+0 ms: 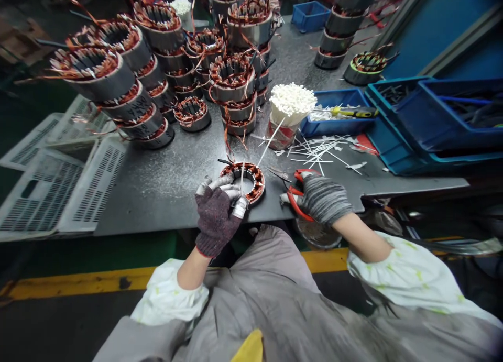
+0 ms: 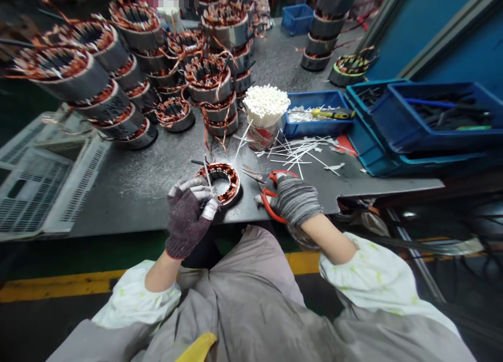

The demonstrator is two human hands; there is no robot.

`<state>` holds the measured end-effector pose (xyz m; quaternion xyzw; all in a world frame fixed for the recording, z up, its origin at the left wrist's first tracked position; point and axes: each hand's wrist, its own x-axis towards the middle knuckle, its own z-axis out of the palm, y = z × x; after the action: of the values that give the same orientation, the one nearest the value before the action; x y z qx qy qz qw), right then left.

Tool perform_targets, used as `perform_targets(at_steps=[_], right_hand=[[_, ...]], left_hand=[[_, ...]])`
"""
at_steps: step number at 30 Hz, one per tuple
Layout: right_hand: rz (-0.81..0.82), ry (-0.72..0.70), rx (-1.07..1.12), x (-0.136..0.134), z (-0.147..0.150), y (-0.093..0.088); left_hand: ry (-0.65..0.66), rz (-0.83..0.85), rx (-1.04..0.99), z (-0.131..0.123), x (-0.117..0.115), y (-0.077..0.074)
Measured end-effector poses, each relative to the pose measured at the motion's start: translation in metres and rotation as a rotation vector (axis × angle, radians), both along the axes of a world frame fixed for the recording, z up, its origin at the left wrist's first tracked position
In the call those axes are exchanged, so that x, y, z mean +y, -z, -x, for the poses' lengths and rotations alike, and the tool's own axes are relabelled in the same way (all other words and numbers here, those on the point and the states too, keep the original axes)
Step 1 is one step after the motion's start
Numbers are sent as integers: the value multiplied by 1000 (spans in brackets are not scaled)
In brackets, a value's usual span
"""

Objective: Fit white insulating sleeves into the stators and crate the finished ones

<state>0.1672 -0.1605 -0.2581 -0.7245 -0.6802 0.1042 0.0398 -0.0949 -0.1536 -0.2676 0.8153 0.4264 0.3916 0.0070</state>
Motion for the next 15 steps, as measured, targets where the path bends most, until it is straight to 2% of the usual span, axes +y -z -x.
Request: perform_targets(at_steps=[3,7,15], right_hand=[[11,-41,-29,13,10,-3],[158,-80,-54,21,14,-4],[51,-48,-3,4,6,-12]], left_hand=[[-22,-5,5,-2,-4,2],[-23,-11,16,-2,-6,1],[-18,-19,17,-1,-5,2]])
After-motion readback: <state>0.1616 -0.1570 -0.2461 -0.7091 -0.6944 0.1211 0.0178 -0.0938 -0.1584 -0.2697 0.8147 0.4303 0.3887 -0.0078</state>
